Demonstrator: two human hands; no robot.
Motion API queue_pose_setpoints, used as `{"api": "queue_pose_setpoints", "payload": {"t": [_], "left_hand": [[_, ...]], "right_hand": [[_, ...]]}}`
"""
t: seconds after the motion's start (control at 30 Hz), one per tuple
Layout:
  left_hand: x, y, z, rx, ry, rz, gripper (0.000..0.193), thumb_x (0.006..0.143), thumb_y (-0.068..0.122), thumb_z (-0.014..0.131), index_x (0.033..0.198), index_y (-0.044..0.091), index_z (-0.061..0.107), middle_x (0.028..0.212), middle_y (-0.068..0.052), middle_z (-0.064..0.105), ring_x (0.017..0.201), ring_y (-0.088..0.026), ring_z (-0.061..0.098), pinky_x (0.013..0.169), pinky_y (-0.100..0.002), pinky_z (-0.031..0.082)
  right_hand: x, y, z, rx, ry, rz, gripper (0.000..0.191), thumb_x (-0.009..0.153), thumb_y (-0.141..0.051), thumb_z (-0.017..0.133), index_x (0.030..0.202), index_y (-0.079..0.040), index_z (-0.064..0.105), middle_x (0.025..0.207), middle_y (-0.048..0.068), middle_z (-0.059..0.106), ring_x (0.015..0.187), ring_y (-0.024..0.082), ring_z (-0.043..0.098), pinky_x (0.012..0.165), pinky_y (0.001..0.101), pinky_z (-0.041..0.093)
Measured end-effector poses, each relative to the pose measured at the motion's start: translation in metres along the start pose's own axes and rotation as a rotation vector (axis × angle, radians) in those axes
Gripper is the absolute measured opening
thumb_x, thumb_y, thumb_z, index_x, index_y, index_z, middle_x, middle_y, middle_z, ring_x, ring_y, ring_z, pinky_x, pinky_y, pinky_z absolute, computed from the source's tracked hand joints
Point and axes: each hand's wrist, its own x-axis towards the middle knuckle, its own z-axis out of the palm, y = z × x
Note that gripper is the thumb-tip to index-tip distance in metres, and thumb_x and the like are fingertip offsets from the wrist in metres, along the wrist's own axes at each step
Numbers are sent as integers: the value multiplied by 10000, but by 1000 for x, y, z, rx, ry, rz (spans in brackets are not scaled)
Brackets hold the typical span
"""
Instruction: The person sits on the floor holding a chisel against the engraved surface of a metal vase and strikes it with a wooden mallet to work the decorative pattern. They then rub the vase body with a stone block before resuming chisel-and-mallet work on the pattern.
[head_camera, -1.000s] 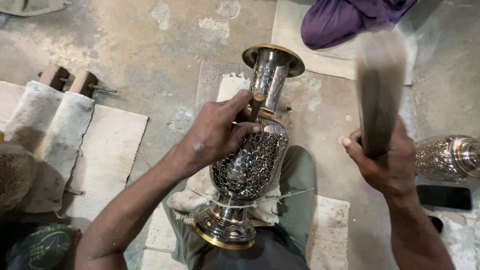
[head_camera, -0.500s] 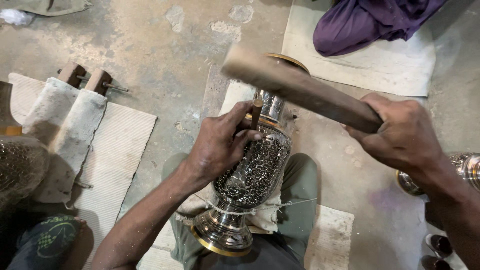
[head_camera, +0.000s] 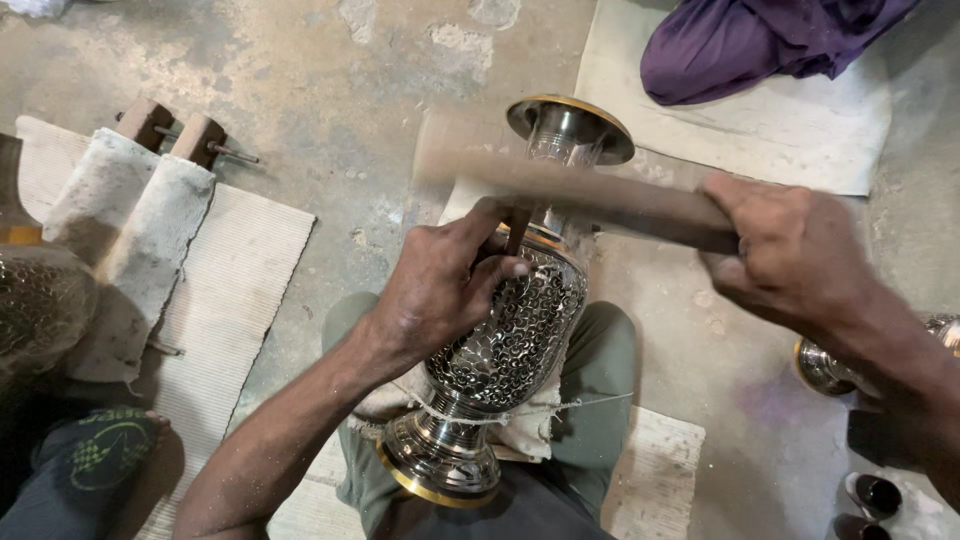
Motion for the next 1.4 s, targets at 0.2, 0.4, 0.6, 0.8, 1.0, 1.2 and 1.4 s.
{"api": "queue_pose_setpoints", "payload": {"t": [0.2,0.4,0.6,0.8,1.0,1.2,1.4], "left_hand": [[1,1,-3,14,-30,-60,467,932,42,724,1356,36,529,932,-161,778,851,-275,808,660,-363,641],[1,-3,-3,-38,3,67,406,963,9,692,1329,25,518,1069,-167,763,972,-290,800,755,-344,685],[1,-2,-4,-64,-27,70,376,977,7,658,1327,11,521,1089,-170,756,931,-269,809,741,-350,693],[6,1,-7,18,-62,15,371,932,100,737,1247,19,561,964,-144,752,832,-259,797,634,-371,649],[6,1,-9,32,-74,36,340,931,96,761,1209,25,578,946,-130,749,856,-253,793,668,-388,623],[9,-2,-10,-94,-84,83,383,938,7,683,1299,8,554,1109,-167,743,963,-255,804,780,-347,701],[9,-6,-12,18,-134,29,364,917,48,746,1244,16,589,1023,-145,770,917,-243,805,724,-352,673]], "right_hand": [[-1,2,2,-12,28,-38,130,871,-147,711,941,-54,653,613,67,584,471,176,545,463,371,471],[-2,11,11,4,12,-36,151,892,-167,718,957,-46,657,635,67,596,444,174,546,438,359,478],[-4,18,19,-18,17,-42,189,911,-159,715,1023,-15,663,672,72,613,443,169,543,419,351,469],[-4,16,18,2,37,-40,270,889,-152,710,1120,-32,639,634,79,594,469,185,546,473,372,473],[-3,11,18,29,36,-44,258,893,-105,721,1122,-27,632,644,56,605,464,176,566,476,349,490],[-4,10,16,111,93,-69,260,863,-70,704,1108,-24,629,648,82,607,509,191,584,495,356,500],[-5,15,21,62,111,-79,202,865,-72,708,1048,-26,635,680,111,645,544,204,629,516,357,523]]}}
